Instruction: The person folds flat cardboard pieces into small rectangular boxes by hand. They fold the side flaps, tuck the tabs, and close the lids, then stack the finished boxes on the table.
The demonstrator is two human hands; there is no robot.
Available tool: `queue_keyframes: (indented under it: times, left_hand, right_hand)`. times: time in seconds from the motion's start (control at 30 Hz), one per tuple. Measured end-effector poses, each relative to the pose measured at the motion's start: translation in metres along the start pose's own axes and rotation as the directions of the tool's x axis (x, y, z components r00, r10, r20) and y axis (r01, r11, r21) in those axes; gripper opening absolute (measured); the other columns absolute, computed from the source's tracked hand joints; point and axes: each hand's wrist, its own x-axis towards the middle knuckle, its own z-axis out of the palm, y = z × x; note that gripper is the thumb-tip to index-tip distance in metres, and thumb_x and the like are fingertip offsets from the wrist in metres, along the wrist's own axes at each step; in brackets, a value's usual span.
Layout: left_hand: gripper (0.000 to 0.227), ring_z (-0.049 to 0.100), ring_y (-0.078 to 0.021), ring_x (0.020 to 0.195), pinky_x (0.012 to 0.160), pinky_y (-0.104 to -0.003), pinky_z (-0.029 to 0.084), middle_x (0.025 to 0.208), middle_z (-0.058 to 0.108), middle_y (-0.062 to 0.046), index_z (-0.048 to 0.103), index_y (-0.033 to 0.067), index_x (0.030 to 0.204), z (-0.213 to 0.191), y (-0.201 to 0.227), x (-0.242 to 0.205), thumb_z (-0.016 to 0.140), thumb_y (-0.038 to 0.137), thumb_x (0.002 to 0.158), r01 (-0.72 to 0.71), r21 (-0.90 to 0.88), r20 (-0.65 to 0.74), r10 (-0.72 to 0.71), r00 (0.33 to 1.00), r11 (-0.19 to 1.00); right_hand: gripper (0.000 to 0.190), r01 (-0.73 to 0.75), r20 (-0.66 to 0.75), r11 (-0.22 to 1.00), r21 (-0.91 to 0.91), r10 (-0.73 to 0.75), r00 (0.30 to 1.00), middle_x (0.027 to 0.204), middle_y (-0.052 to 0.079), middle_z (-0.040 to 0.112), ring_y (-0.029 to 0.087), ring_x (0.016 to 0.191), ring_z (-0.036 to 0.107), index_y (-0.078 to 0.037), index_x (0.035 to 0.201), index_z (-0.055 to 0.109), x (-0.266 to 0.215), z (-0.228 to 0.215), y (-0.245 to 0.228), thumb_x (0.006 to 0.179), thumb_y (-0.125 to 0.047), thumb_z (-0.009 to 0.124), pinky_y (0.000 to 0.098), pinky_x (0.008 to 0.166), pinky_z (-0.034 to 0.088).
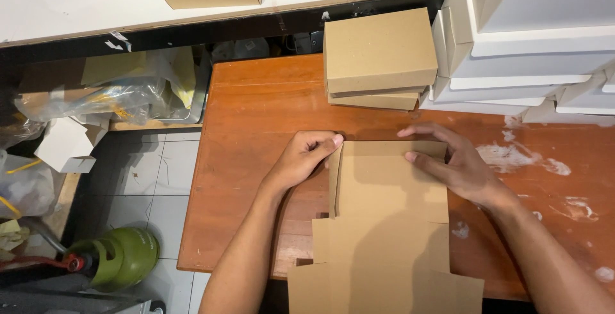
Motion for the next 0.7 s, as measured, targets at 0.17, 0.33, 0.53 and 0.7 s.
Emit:
queue_keyframes:
  times: [0.17, 0.33, 0.53, 0.7]
  left_hand:
    - [0.035, 0.053, -0.0130, 0.064, 0.060, -0.021, 0.037, 0.071, 0.058, -0.009, 0.055, 0.0079, 0.110, -0.003, 0.034, -0.004, 0.039, 0.027, 0.085, -0.001, -0.066, 0.099, 0.007, 0.995, 0.998]
    - [0.059, 0.046, -0.0091, 0.079, 0.068, -0.018, 0.039, 0.086, 0.057, -0.006, 0.029, 0.0082, 0.133, -0.012, 0.027, -0.007, 0.043, 0.035, 0.082, 0.043, -0.138, 0.187, -0.017, 0.982, 0.989]
    - [0.064, 0.024, -0.0052, 0.053, 0.054, -0.017, 0.026, 0.058, 0.023, 0.005, 0.024, 0.0191, 0.134, -0.008, 0.040, -0.011, 0.041, -0.003, 0.076, 0.130, 0.010, 0.197, -0.129, 0.972, 0.991]
    - [0.057, 0.048, -0.0100, 0.082, 0.078, -0.020, 0.033, 0.093, 0.056, -0.005, 0.036, 0.0124, 0.128, -0.007, 0.033, -0.009, 0.033, -0.004, 0.074, 0.148, -0.230, 0.220, -0.097, 0.971, 0.962]
  right_hand:
    - [0.026, 0.039, -0.007, 0.999, -0.036, -0.039, 0.999, 0.080, 0.014, 0.061, 0.017, 0.068, 0.054, -0.003, 0.098, 0.060, 0.000, -0.005, 0.003, 0.072, -0.005, 0.059, 0.0343, 0.062, 0.049]
    - [0.024, -0.019, -0.050, 1.000, 0.010, 0.019, 0.999, 0.075, 0.017, 0.061, 0.021, 0.062, 0.057, -0.003, 0.096, 0.062, -0.002, -0.008, 0.001, 0.073, -0.009, 0.058, 0.0366, 0.057, 0.050]
    - [0.010, -0.003, -0.053, 0.996, -0.086, -0.001, 0.999, 0.089, 0.002, 0.062, 0.012, 0.086, 0.056, -0.009, 0.083, 0.062, -0.002, -0.009, 0.004, 0.077, -0.008, 0.054, 0.0237, 0.074, 0.042]
    - [0.008, -0.048, -0.077, 0.999, -0.020, 0.046, 0.996, 0.088, 0.003, 0.062, 0.012, 0.082, 0.055, -0.007, 0.082, 0.062, -0.002, -0.008, 0.002, 0.076, -0.007, 0.055, 0.0228, 0.070, 0.042]
